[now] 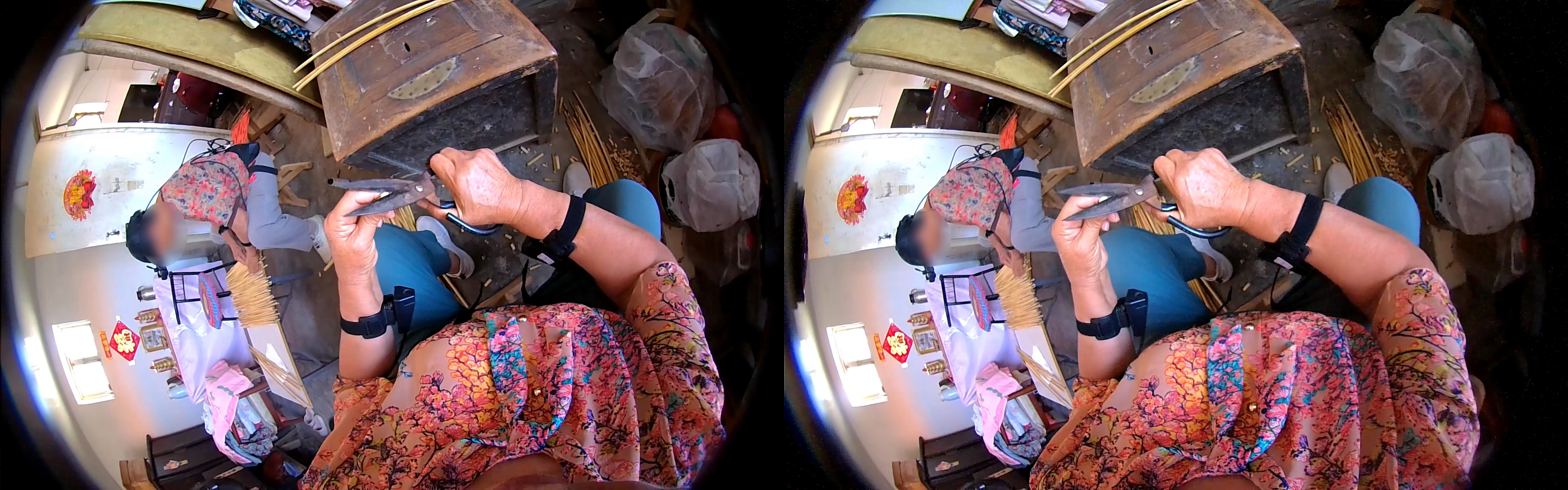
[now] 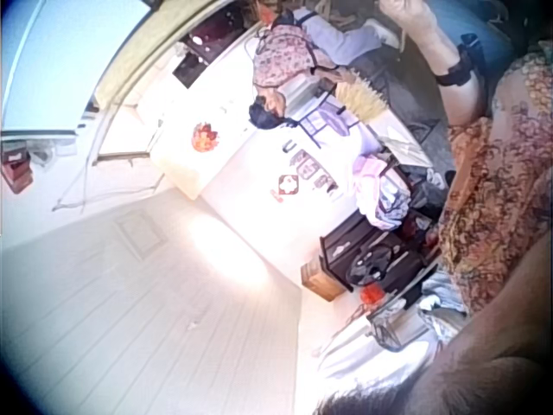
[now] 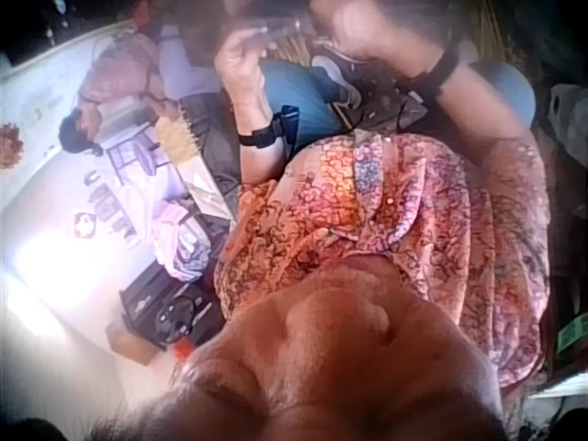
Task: The person sits on the floor and uses shears to cut long bamboo sticks into shorter segments. They repeatedly pick up sticks, measure them against a wooden box, cut them, and place the finished pieces on the floor.
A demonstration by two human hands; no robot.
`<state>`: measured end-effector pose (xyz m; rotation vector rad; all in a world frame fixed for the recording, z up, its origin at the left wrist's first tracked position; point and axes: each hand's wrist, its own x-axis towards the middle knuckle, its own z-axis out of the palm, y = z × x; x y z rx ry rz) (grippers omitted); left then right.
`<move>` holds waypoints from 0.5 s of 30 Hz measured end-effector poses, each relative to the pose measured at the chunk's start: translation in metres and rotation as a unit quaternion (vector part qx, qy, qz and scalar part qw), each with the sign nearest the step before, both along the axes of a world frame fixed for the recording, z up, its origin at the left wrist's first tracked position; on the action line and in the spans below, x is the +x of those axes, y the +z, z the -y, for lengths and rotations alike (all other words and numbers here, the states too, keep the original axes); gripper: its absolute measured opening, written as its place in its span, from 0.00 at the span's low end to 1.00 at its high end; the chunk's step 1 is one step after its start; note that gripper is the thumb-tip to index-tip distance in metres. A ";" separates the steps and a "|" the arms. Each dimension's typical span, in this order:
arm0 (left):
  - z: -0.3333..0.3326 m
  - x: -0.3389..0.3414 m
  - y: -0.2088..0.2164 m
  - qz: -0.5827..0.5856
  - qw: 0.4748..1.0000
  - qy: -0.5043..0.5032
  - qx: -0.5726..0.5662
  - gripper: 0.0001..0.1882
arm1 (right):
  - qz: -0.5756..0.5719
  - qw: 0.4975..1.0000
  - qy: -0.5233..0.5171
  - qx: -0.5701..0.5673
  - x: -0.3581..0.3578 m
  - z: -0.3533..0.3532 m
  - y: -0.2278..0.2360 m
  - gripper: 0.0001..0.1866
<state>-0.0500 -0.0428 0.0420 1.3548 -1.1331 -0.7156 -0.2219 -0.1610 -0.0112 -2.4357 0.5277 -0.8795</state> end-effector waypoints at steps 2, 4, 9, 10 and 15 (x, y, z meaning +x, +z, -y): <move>0.000 -0.002 -0.001 -0.004 1.000 0.004 -0.011 0.06 | 0.004 1.000 0.003 0.003 0.000 0.000 0.001 0.21; 0.002 -0.004 0.000 -0.005 1.000 0.006 -0.020 0.06 | 0.007 1.000 -0.004 -0.011 0.001 0.001 -0.003 0.18; 0.002 0.001 -0.001 0.014 1.000 -0.008 -0.003 0.08 | -0.006 1.000 -0.010 -0.024 0.002 0.003 -0.005 0.14; 0.001 0.002 -0.003 0.018 1.000 -0.009 0.000 0.09 | -0.013 1.000 -0.008 -0.024 0.002 0.003 -0.007 0.15; 0.004 0.011 0.002 0.037 0.999 0.023 0.021 0.08 | 0.004 0.996 -0.074 0.055 0.010 0.012 -0.014 0.19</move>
